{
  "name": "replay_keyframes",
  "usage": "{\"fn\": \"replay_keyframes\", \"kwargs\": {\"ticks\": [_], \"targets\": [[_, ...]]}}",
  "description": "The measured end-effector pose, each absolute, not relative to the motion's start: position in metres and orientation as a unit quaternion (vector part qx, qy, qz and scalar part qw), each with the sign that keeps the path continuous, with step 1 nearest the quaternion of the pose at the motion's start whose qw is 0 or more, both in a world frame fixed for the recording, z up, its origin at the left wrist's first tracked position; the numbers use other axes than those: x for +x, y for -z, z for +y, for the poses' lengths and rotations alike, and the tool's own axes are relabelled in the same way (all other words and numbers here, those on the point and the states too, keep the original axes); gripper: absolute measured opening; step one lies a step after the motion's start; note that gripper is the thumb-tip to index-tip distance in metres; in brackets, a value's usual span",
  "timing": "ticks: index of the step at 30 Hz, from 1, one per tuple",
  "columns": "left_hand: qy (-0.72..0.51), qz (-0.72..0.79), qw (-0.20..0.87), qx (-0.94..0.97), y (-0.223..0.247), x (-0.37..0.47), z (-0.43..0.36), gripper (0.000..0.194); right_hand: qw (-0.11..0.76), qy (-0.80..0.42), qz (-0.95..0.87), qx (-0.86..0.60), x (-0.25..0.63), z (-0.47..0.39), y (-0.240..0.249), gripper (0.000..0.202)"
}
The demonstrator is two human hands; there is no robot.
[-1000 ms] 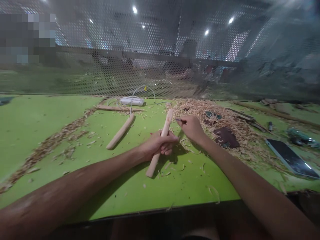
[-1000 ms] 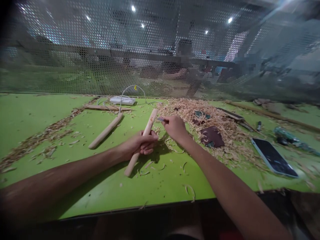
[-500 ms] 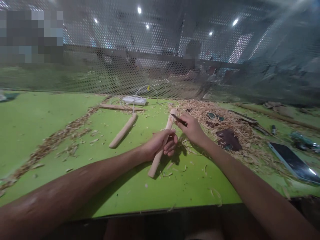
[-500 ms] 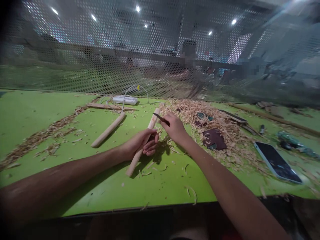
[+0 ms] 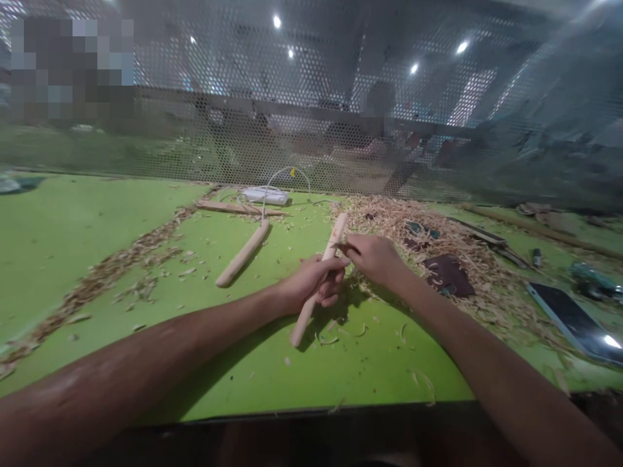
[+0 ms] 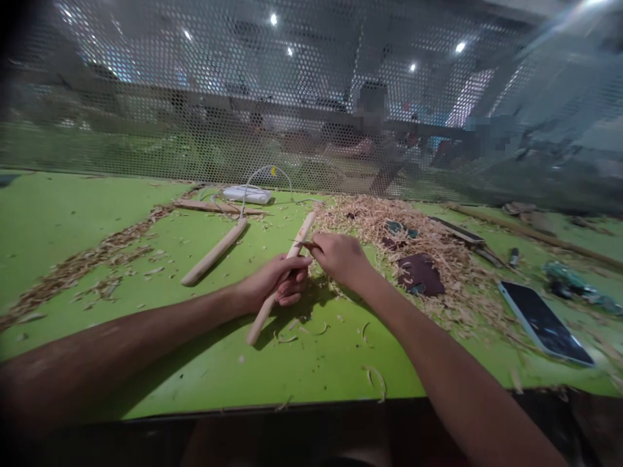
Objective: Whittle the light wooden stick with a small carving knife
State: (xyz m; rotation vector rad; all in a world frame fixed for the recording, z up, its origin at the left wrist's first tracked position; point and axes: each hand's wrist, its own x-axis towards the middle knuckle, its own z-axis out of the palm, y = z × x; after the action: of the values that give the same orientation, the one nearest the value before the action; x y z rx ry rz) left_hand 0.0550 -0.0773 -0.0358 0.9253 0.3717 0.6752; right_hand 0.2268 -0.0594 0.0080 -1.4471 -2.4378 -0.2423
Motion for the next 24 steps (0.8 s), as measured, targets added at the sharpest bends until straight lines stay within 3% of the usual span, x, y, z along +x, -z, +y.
{"fn": "replay_keyframes", "kwargs": {"ticks": [6,13,24], "targets": [[-0.319,0.192,0.81,0.453,0.04,0.056,-0.078,0.03,0.087,0.176,-0.799,-0.568,0.22,-0.067,-0.015,0.035],[-0.319,0.223,0.786,0.48,0.04,0.059,-0.079,0.031,0.076,0.238,-0.77,-0.588,0.223,-0.058,-0.004,0.043],[-0.329,0.233,0.781,0.476,0.038,0.062,-0.081,0.037,0.082,0.226,-0.76,-0.604,0.22,-0.053,-0.005,0.039]]}}
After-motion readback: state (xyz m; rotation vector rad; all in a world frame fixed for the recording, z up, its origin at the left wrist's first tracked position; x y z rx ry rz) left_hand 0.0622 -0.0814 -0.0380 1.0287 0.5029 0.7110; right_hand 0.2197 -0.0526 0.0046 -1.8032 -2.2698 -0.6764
